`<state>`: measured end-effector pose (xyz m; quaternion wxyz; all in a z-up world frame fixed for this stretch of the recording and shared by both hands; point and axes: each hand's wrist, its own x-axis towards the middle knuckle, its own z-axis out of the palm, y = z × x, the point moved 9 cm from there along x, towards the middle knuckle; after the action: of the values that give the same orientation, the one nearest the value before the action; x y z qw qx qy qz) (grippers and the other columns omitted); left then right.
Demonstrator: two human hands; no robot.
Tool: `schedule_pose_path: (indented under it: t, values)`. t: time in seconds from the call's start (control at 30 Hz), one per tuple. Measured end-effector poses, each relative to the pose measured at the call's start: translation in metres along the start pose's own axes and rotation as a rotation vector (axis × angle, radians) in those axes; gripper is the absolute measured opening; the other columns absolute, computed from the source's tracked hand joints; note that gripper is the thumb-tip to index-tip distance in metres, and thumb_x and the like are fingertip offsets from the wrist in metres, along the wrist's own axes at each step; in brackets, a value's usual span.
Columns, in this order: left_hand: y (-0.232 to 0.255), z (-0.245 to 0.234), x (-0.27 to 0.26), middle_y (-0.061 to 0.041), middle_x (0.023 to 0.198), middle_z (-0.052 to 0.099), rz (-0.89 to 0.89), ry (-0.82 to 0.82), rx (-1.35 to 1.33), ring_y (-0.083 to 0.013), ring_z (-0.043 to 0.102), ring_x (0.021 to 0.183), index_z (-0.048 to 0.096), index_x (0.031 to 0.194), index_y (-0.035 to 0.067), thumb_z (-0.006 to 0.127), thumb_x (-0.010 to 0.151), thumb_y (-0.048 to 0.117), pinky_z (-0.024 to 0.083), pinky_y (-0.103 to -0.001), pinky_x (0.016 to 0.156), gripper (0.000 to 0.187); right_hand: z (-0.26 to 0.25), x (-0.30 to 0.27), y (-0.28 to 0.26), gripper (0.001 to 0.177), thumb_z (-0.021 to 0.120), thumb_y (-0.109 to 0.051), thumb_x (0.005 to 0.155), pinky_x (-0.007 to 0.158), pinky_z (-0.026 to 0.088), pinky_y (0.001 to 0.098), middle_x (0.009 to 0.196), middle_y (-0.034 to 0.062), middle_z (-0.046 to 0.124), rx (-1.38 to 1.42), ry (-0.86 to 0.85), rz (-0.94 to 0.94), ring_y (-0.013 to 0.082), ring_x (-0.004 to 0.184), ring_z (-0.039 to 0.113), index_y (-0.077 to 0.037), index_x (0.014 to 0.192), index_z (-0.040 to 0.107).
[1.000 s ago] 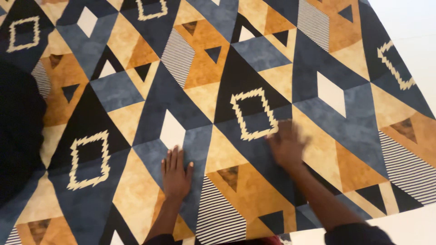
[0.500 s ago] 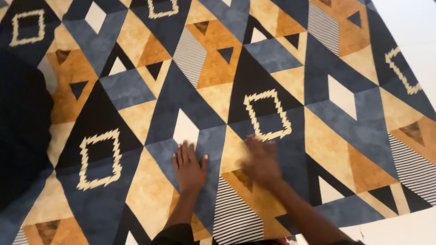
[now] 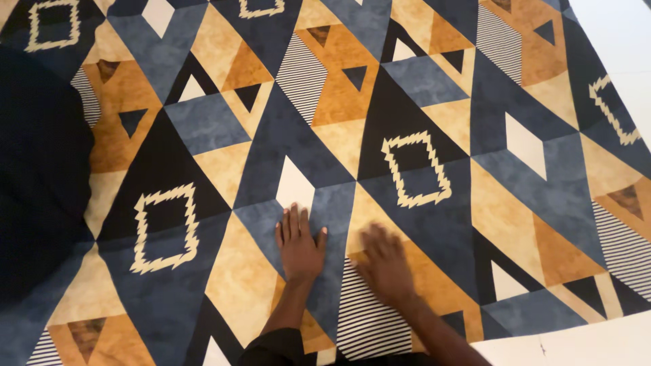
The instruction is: The person smooths a patterned bed sheet on a bed using both hands. They repeatedly pat and rub the fabric to remove wrinkles, moving from the center of the bed towards the edges and corners.
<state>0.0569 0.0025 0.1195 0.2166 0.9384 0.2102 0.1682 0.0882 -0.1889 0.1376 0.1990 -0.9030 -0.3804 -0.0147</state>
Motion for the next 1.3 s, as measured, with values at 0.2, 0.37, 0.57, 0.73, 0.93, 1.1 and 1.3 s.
schedule_pose_path:
  t: [0.2,0.37,0.57,0.73,0.93,1.1,1.3]
  values:
    - [-0.005,0.008,-0.001,-0.017,0.163,0.033,-0.006,-0.067,-0.036,-0.0371,0.025,0.153,0.045,0.148,0.001,0.063,0.093,0.038,0.016,-0.055,0.123,0.069,-0.045,-0.024,0.114,0.063,0.055,-0.041,0.101,0.116,0.02,0.0665,0.16,0.0253,0.036,-0.224,0.122,0.453,0.0404,0.15,0.029,-0.004,0.15,0.044]
    - [-0.002,0.007,-0.012,-0.016,0.164,0.033,0.072,-0.102,-0.057,-0.0362,0.025,0.153,0.046,0.146,0.003,0.062,0.094,0.038,0.014,-0.056,0.122,0.065,-0.001,0.001,0.078,0.063,0.052,-0.037,0.096,0.118,0.019,0.0643,0.162,0.0203,0.036,-0.065,0.077,0.437,0.0387,0.154,0.027,-0.008,0.151,0.043]
    - [-0.004,0.001,-0.016,-0.015,0.163,0.035,0.089,-0.086,-0.094,-0.0355,0.026,0.153,0.048,0.146,0.004,0.06,0.097,0.038,0.015,-0.056,0.123,0.061,0.037,0.005,-0.036,0.068,0.057,-0.046,0.097,0.116,0.013,0.0652,0.16,0.0203,0.033,-0.021,-0.127,0.07,0.0378,0.15,0.026,-0.008,0.151,0.041]
    - [-0.004,-0.002,-0.016,-0.016,0.162,0.036,0.095,-0.098,-0.119,-0.0369,0.027,0.152,0.049,0.145,0.002,0.06,0.096,0.037,0.015,-0.057,0.123,0.061,-0.004,-0.017,0.051,0.066,0.054,-0.044,0.097,0.121,0.014,0.0638,0.161,0.0172,0.036,-0.146,-0.1,0.396,0.0337,0.155,0.026,-0.009,0.151,0.041]
    - [-0.002,-0.004,-0.013,-0.016,0.162,0.037,0.098,-0.064,-0.134,-0.0367,0.029,0.152,0.051,0.144,0.002,0.06,0.096,0.035,0.017,-0.057,0.124,0.059,0.005,0.001,0.039,0.068,0.054,-0.043,0.098,0.117,0.011,0.0665,0.162,0.021,0.033,-0.168,0.025,0.476,0.0372,0.154,0.023,-0.006,0.152,0.04]
    - [-0.004,-0.009,-0.015,-0.016,0.161,0.039,0.101,-0.031,-0.159,-0.0373,0.031,0.151,0.053,0.142,0.002,0.061,0.096,0.034,0.017,-0.056,0.124,0.057,0.022,0.023,-0.039,0.069,0.059,-0.047,0.096,0.119,0.014,0.0647,0.161,0.017,0.038,-0.141,-0.059,0.11,0.0325,0.153,0.029,-0.007,0.151,0.043]
    - [0.006,-0.004,-0.021,-0.015,0.161,0.041,0.071,-0.059,-0.091,-0.0362,0.031,0.153,0.055,0.141,0.004,0.059,0.095,0.025,0.018,-0.055,0.125,0.051,-0.048,-0.023,0.074,0.069,0.062,-0.042,0.094,0.116,0.021,0.0633,0.157,0.0237,0.042,-0.236,0.074,0.394,0.0384,0.148,0.035,-0.003,0.149,0.047]
